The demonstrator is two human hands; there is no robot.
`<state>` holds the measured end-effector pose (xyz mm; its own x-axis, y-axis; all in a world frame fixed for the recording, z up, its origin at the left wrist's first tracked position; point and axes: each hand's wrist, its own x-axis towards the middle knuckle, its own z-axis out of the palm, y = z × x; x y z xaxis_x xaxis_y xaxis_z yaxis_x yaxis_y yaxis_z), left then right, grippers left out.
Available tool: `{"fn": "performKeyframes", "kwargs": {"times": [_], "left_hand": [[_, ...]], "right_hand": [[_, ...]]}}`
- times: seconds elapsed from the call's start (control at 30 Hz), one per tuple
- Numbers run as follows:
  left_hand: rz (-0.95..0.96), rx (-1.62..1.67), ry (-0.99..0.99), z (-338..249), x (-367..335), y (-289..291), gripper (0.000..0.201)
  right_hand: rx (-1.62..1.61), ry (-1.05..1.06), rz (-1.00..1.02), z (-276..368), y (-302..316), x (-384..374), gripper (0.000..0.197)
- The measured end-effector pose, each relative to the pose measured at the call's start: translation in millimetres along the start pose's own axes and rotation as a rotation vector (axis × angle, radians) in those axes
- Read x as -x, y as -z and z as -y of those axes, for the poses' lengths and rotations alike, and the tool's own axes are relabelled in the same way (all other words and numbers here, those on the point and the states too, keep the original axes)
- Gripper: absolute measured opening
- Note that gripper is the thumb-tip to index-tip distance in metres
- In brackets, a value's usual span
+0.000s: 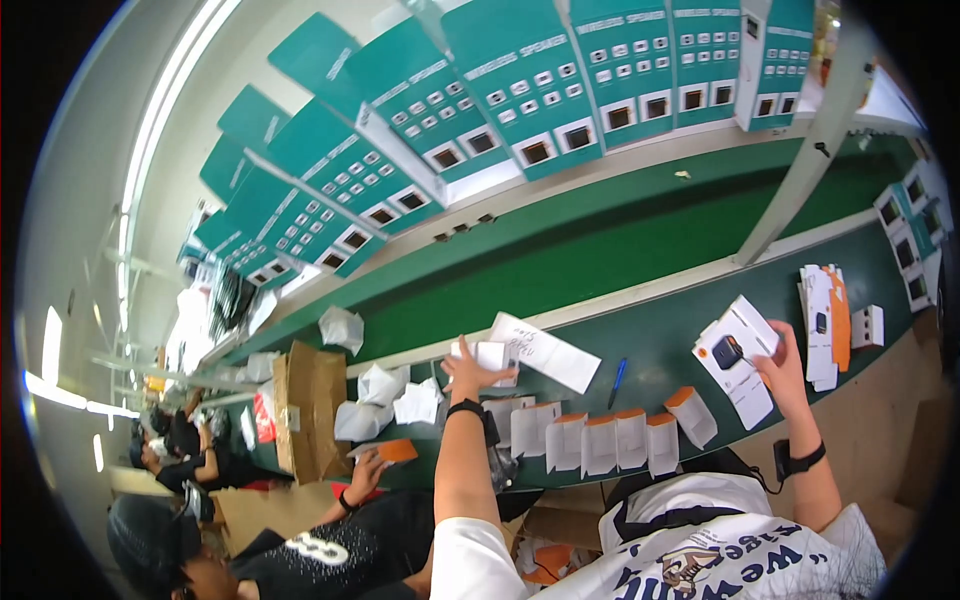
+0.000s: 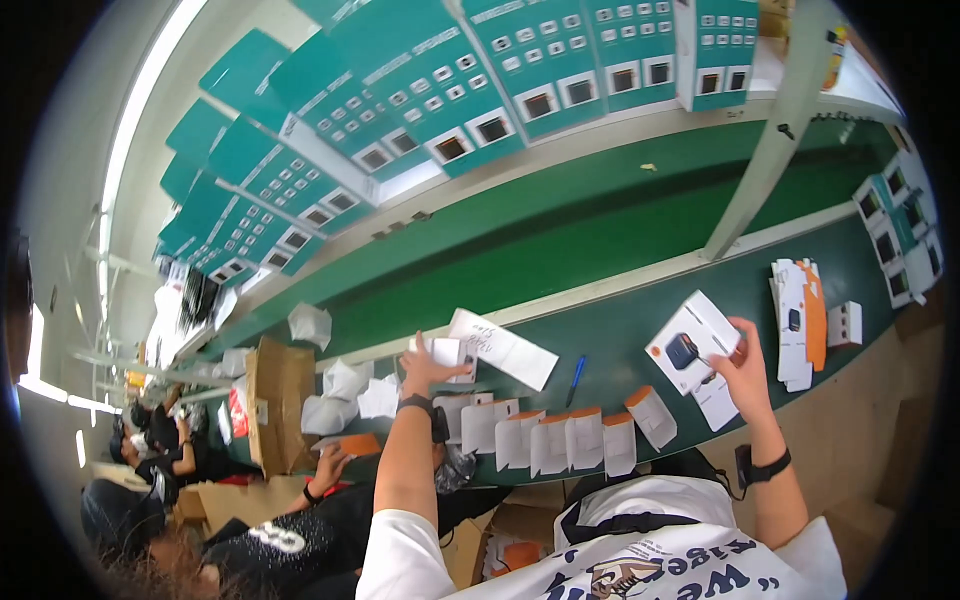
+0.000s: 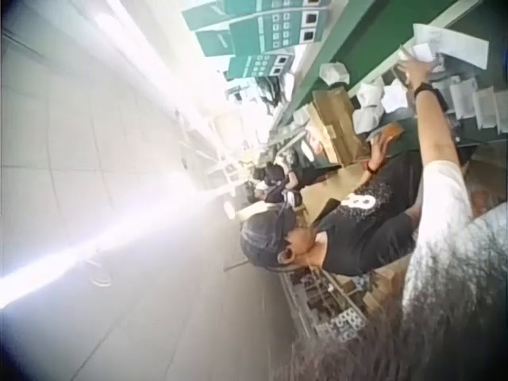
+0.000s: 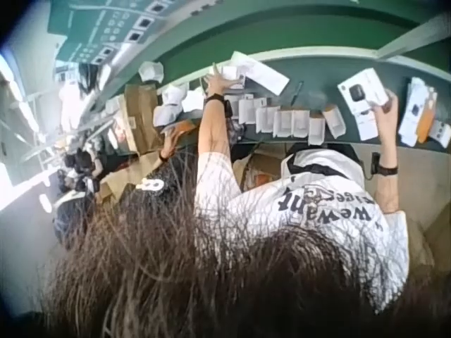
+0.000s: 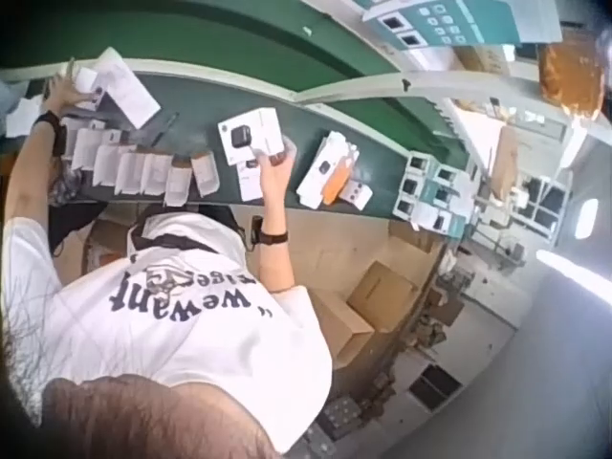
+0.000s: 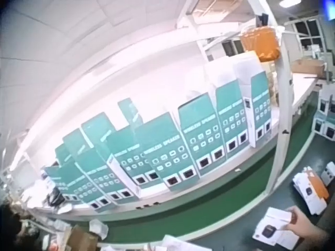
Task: The person assembles boxes by hand, places a speaker and a manual into each box, and folds the flaps to close them. They then stack the completed boxes on the table and organize flat cardboard packaging into a pile.
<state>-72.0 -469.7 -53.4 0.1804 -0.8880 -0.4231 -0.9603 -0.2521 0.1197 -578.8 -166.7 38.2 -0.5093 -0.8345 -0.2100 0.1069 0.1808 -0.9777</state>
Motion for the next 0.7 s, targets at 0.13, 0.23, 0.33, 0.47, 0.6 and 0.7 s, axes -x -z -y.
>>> {"fn": "performKeyframes", "kwargs": {"times": [0.13,0.23,0.33,0.47,0.6,0.7], "left_hand": [[-0.17,-0.164,-0.15,-7,-13,-20,0.145],[-0.17,-0.14,-0.248,9,-23,-18,0.138],[-0.185,-0.113,-0.156,24,-28,-5,0.135],[-0.238,-0.049,-0.143,22,-53,-9,0.119],[-0.277,-0.073,-0.181,19,-47,9,0.12],[-0.356,-0.129,-0.185,28,-29,36,0.132]], "right_hand": [[0.017,-0.041,-0.301,-21,59,70,0.058],[-0.128,-0.257,-0.543,-36,74,98,0.055],[-0.112,-0.364,-0.695,-53,103,111,0.057],[-0.227,-0.409,-0.785,-40,136,135,0.056],[-0.246,-0.366,-0.95,-52,202,137,0.064],[-0.197,-0.291,-1.079,-51,253,122,0.07]]}}
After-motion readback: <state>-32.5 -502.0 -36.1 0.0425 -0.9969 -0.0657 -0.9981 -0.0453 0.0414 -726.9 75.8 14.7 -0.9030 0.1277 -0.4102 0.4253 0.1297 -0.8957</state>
